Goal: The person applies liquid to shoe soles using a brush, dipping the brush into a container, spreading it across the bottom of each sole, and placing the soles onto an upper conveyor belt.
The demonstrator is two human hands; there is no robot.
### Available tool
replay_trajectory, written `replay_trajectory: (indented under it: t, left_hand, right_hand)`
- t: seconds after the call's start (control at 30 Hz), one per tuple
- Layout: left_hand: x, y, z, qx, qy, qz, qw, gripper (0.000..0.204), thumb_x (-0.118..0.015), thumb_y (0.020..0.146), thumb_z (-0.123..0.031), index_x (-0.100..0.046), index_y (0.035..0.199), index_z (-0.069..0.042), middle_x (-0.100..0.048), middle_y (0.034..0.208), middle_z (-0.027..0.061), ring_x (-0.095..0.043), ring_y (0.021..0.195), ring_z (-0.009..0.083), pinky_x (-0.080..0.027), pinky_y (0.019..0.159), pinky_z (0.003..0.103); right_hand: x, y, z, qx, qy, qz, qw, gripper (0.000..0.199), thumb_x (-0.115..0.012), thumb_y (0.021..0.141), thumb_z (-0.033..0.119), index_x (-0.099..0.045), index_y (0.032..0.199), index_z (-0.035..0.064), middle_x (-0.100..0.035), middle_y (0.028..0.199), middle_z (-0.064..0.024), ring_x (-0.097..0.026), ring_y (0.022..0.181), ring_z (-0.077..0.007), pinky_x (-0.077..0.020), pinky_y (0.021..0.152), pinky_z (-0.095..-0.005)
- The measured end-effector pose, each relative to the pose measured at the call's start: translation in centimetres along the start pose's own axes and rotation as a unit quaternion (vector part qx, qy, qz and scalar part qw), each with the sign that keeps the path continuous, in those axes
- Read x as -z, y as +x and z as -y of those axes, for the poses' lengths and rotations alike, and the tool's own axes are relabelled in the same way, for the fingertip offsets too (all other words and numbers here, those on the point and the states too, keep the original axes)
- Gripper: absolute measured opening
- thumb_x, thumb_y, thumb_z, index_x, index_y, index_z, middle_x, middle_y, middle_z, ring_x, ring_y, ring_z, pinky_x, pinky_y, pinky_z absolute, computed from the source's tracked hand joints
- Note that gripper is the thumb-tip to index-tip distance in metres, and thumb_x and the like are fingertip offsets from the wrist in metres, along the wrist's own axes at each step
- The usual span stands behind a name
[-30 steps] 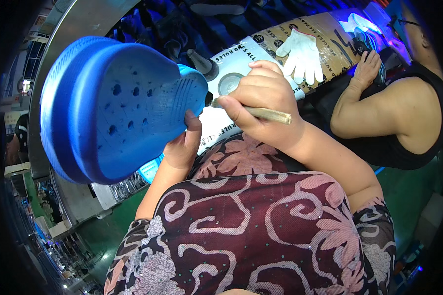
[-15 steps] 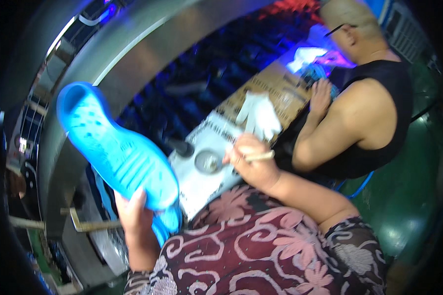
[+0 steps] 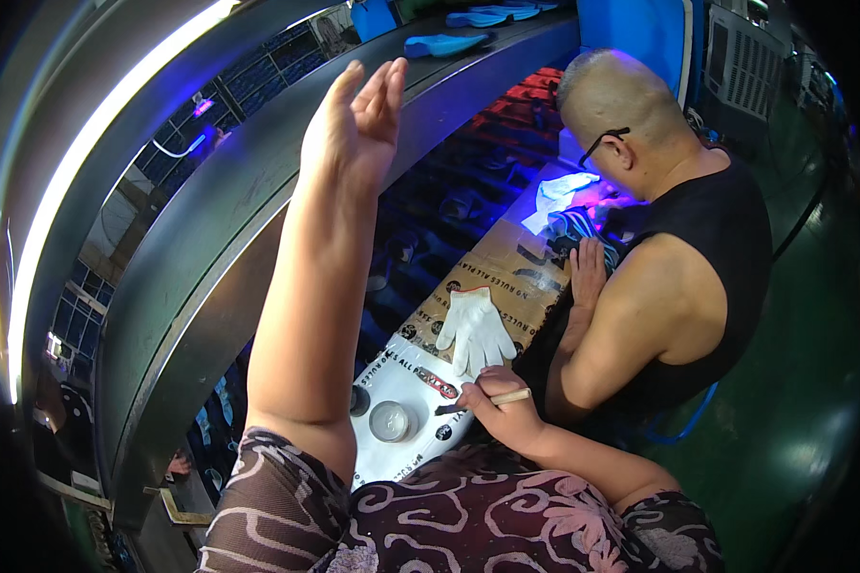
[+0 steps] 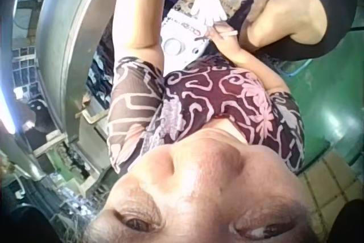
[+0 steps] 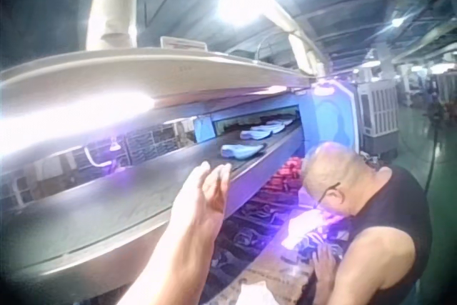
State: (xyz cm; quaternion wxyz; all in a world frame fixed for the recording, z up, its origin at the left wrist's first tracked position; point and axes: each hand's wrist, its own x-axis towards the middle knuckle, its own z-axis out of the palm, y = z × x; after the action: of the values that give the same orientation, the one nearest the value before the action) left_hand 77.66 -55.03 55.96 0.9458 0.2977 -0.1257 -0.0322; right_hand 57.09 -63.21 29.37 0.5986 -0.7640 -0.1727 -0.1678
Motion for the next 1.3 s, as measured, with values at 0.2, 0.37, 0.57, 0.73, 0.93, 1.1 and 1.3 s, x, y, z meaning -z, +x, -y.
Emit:
replay_trajectory:
  t: [0.2,0.37,0.57,0.73,0.93,1.1,1.3]
  left_hand:
    - [9.8,-13.2,-1.2,-0.030,0.270,0.105,0.957,0.035,-0.058,0.089,-0.024,-0.052,0.116,-0.002,-0.053,0.070,0.0044,-0.050,0.061,0.0126,-0.045,0.057,0.029]
    - [27.0,-31.8,-9.6,0.101,0.730,-0.053,0.674,0.041,-0.071,0.071,-0.013,-0.059,0.106,0.002,-0.063,0.093,0.0167,-0.062,0.087,0.0242,-0.050,0.077,0.033]
    - [35.9,-52.7,-12.9,0.325,0.849,-0.282,0.306,0.032,-0.062,0.074,-0.020,-0.058,0.101,-0.004,-0.065,0.088,0.0196,-0.063,0.082,0.0375,-0.049,0.074,0.045]
    - [38.8,-50.8,-11.1,0.334,0.842,-0.289,0.309,0.037,-0.053,0.081,-0.031,-0.054,0.109,-0.006,-0.064,0.091,0.0253,-0.062,0.083,0.0429,-0.048,0.075,0.051]
    - [35.4,-46.4,-9.2,0.294,0.855,-0.301,0.305,0.029,-0.054,0.077,-0.021,-0.061,0.097,-0.001,-0.065,0.088,0.0233,-0.062,0.083,0.0416,-0.049,0.074,0.047]
    - [33.2,-44.6,-9.5,0.285,0.813,-0.353,0.365,0.030,-0.057,0.075,-0.020,-0.060,0.098,0.000,-0.064,0.090,0.0247,-0.062,0.087,0.0404,-0.049,0.077,0.046]
    - [36.1,-46.4,-10.6,0.311,0.745,-0.346,0.478,0.041,-0.058,0.076,-0.029,-0.052,0.099,0.005,-0.063,0.087,0.0229,-0.062,0.079,0.0368,-0.050,0.071,0.041]
  right_hand:
    - [1.2,0.0,-1.2,-0.039,0.035,0.012,0.999,0.023,-0.056,0.088,0.013,-0.065,0.069,0.0027,-0.061,0.063,-0.0106,-0.058,0.062,-0.0243,-0.0445,0.060,-0.0341]
    - [-1.8,-1.0,-0.9,-0.088,0.086,0.040,0.992,0.024,-0.056,0.090,0.016,-0.066,0.072,0.0023,-0.063,0.066,-0.0089,-0.059,0.064,-0.0190,-0.0448,0.060,-0.0329]
    - [-5.5,-1.5,0.5,-0.084,0.117,0.131,0.981,0.025,-0.056,0.091,0.017,-0.067,0.074,0.0023,-0.064,0.069,-0.0071,-0.059,0.067,-0.0176,-0.0456,0.063,-0.0313]
    - [-6.2,-1.0,-0.3,-0.159,0.158,0.156,0.962,0.022,-0.054,0.092,0.017,-0.066,0.080,0.0028,-0.062,0.071,-0.0024,-0.053,0.063,-0.0085,-0.0440,0.059,-0.0244]
    - [-3.6,0.4,-0.6,-0.176,0.089,0.113,0.974,0.041,-0.046,0.097,0.029,-0.063,0.074,-0.0015,-0.056,0.064,-0.0035,-0.049,0.061,-0.0085,-0.0385,0.060,-0.0223]
    - [-4.7,0.2,0.2,-0.202,0.115,0.131,0.964,0.040,-0.048,0.097,0.028,-0.063,0.075,-0.0019,-0.055,0.064,-0.0029,-0.047,0.062,-0.0086,-0.0372,0.060,-0.0229]
    - [-5.1,-0.3,0.5,-0.218,0.136,0.119,0.959,0.040,-0.048,0.096,0.029,-0.064,0.074,-0.0007,-0.057,0.067,-0.0039,-0.048,0.063,-0.0094,-0.0380,0.062,-0.0232]
